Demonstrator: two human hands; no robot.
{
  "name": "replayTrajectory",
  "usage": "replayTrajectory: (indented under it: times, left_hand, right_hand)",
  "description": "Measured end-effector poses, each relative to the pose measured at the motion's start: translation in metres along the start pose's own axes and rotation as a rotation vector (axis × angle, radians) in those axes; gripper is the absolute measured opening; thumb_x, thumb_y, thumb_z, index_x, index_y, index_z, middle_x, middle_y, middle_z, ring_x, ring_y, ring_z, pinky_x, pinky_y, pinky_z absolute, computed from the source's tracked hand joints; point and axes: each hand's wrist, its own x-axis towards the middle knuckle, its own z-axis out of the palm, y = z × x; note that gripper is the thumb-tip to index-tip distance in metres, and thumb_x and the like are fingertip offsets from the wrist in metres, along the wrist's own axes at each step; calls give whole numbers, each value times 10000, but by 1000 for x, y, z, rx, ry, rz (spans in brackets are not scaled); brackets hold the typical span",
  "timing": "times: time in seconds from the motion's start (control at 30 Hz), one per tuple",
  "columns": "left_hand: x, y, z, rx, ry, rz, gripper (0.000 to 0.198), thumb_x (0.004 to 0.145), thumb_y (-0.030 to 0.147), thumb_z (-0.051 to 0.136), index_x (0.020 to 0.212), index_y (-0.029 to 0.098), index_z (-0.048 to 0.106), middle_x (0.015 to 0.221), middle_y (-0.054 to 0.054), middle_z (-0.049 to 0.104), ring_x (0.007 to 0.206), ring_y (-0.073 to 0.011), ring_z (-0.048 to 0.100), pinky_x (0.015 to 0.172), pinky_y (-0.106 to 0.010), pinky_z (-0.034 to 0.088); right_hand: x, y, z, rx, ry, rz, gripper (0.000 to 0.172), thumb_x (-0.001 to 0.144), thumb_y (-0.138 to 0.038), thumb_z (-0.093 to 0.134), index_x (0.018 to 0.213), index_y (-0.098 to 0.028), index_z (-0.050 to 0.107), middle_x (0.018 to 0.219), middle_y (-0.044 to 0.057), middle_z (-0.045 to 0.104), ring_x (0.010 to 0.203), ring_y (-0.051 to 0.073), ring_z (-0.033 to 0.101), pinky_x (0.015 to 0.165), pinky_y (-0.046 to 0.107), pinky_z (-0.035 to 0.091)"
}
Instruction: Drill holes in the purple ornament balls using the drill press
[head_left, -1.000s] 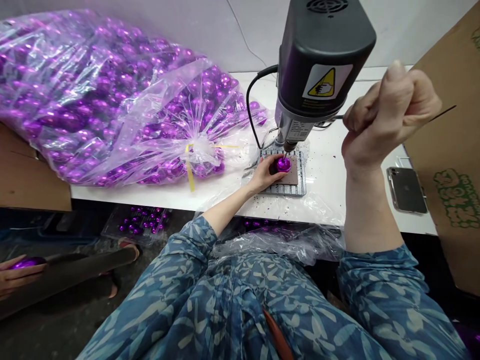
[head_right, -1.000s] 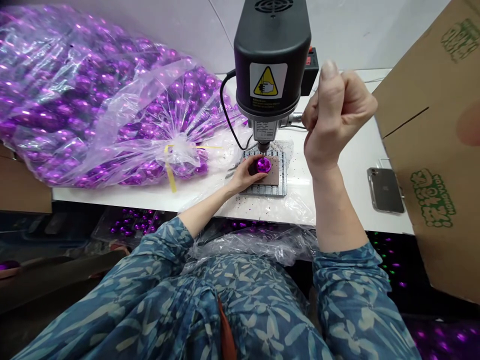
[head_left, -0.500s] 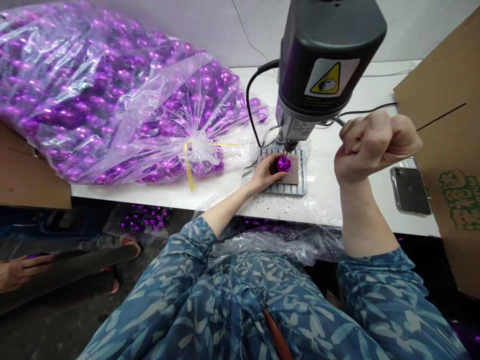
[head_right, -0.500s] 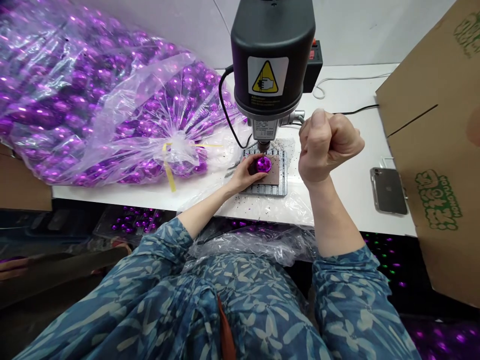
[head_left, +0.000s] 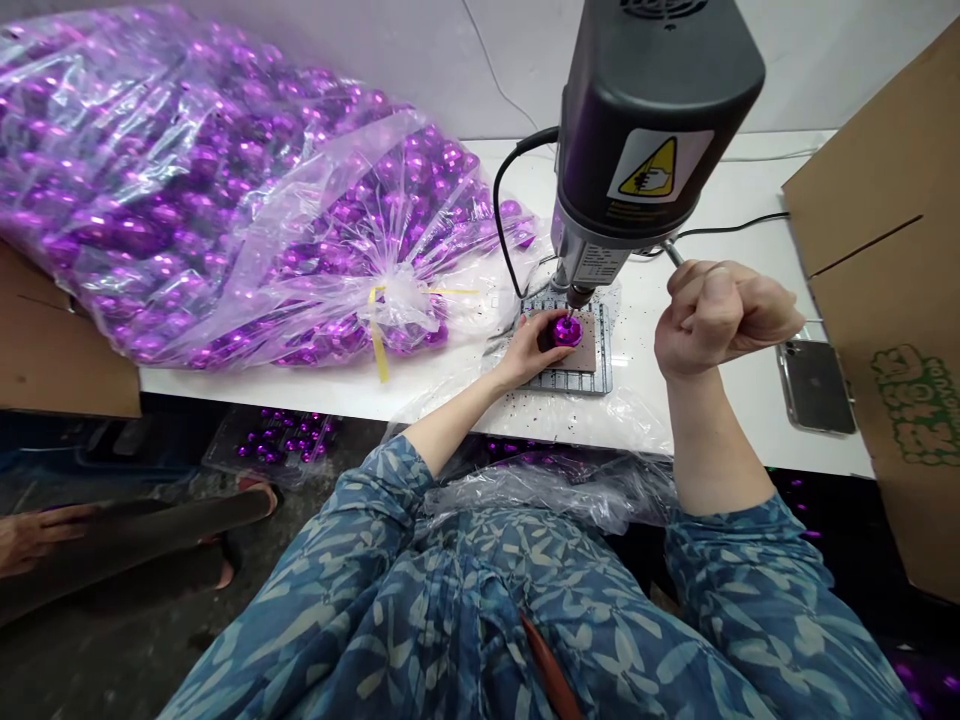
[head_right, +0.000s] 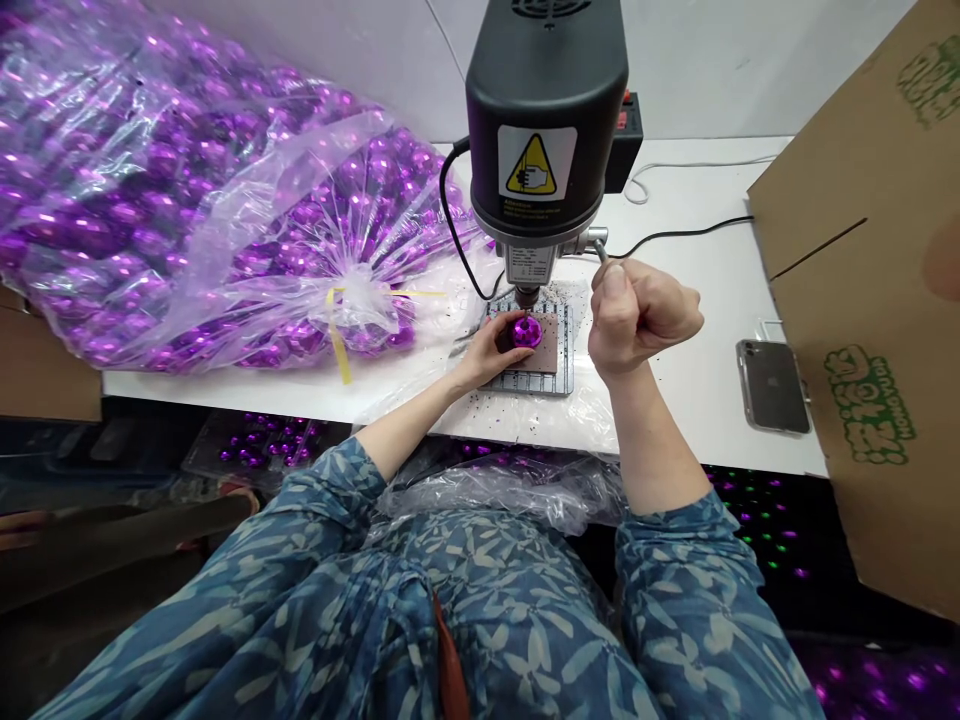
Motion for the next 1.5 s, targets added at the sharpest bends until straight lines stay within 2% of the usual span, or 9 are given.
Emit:
replayTrajectory:
  times: [0.4, 0.7, 0.83, 1.0, 1.1, 1.2, 1.3, 1.37, 1.5]
  left_hand:
    - [0, 1, 0, 7, 9, 24, 571, 896, 386, 828, 1400, 229, 610, 1422, -132, 711, 1356, -320, 648, 1273, -580, 367]
    - [-6, -3, 10, -53, 200, -69, 737, 816, 378, 912, 1402, 228, 491, 1286, -130, 725, 1235, -285, 720, 1085, -497, 578]
    - [-59, 15, 7, 172, 248, 150, 540, 905, 516, 803, 1302, 214, 596, 1231, -132, 719, 1169, -272, 718, 999, -470, 614]
    - [-160, 12, -4, 485, -20, 459, 475, 933, 599, 721, 1217, 218, 721, 945, -84, 732, 828, -214, 712, 714, -365, 625]
    - [-204, 5, -13, 684, -131, 580, 400, 924, 565, 745, 1170, 250, 766, 888, -81, 758, 798, -228, 703, 824, -435, 647]
    - [-220, 8, -21, 768, -148, 570, 439, 894, 588, 769, 1222, 297, 758, 1116, -117, 806, 960, -274, 738, 927, -489, 641]
    - [-198, 13, -34, 699, -128, 618, 311, 962, 473, 693, 1207, 289, 744, 1096, -78, 815, 852, -215, 730, 769, -384, 633]
    - [-156, 12, -49, 616, -33, 595, 223, 972, 258, 598, 1143, 233, 740, 935, -55, 798, 762, -186, 698, 704, -334, 596]
    - [-27, -6, -93, 608, 109, 129, 265, 895, 78, 499, 933, 196, 733, 840, -84, 756, 812, -231, 685, 767, -374, 568]
  right_hand:
    - [-3, -7, -1, -90, -37, 75, 764, 846, -570, 682, 508, -172, 124, 378, -58, 118, 326, 50, 155, 388, 278, 163]
    - [88, -4, 60, -120, -22, 497, 600, 852, -248, 714, 537, -233, 204, 403, -81, 197, 298, 31, 181, 303, 255, 57]
    - [94, 2, 62, -113, 23, 590, 503, 872, -80, 582, 576, -229, 204, 408, -90, 169, 313, 29, 146, 317, 234, 42]
    - [92, -2, 58, -48, -13, 528, 506, 876, -88, 593, 528, -222, 249, 399, -87, 211, 309, 17, 185, 325, 206, 86]
    - [92, -7, 59, -10, -16, 519, 479, 877, -99, 554, 503, -216, 277, 391, -68, 250, 308, 30, 204, 325, 212, 93]
    - [92, -10, 61, 8, -9, 501, 474, 864, -114, 539, 487, -205, 265, 390, -63, 239, 307, 30, 193, 328, 210, 84]
    - [92, -10, 61, 28, -6, 480, 469, 828, -125, 548, 464, -213, 264, 378, -61, 224, 300, 31, 199, 325, 221, 68]
    - [92, -9, 60, 53, -28, 477, 456, 807, -156, 573, 459, -224, 287, 377, -56, 247, 301, 41, 225, 322, 237, 80]
    - [92, -5, 55, 86, -47, 435, 460, 796, -234, 622, 461, -226, 307, 382, -54, 261, 297, 45, 214, 314, 251, 85]
